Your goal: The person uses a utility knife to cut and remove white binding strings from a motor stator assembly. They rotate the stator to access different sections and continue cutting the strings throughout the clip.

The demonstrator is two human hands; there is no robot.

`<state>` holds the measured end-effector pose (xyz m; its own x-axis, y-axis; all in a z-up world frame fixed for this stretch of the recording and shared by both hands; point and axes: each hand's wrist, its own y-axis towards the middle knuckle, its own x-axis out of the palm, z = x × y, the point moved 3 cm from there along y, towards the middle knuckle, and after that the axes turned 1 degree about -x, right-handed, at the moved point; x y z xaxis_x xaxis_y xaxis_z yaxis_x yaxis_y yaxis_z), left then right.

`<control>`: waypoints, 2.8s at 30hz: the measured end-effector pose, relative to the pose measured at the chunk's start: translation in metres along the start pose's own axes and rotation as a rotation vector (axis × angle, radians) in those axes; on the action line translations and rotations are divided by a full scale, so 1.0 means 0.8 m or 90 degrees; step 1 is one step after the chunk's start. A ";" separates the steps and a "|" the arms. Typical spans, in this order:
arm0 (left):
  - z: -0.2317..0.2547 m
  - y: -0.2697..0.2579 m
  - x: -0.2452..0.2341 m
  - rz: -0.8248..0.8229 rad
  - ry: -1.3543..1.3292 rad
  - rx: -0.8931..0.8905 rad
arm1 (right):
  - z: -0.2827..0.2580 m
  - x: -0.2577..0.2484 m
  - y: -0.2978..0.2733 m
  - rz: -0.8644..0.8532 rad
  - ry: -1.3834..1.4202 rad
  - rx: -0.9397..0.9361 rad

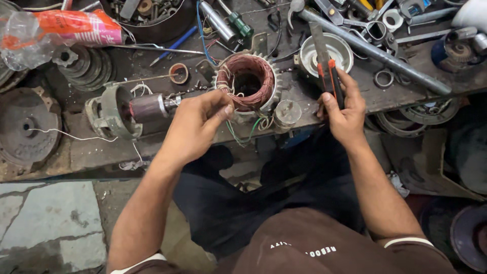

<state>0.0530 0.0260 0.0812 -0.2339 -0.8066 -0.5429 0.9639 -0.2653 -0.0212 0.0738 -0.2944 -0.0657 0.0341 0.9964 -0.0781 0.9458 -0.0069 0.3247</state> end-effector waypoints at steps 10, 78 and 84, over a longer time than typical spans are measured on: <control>0.084 -0.033 0.005 0.237 0.460 0.122 | -0.004 0.000 0.001 -0.011 -0.005 -0.012; -0.048 0.025 0.060 0.427 0.080 0.178 | 0.006 0.000 -0.006 0.000 -0.002 -0.025; -0.050 0.023 0.075 0.473 0.105 0.214 | 0.007 0.000 -0.005 -0.001 0.030 -0.021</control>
<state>0.0614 -0.0060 0.0144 0.4957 -0.7528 -0.4332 0.7643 0.1412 0.6292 0.0721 -0.2946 -0.0719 0.0165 0.9993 -0.0348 0.9347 -0.0030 0.3555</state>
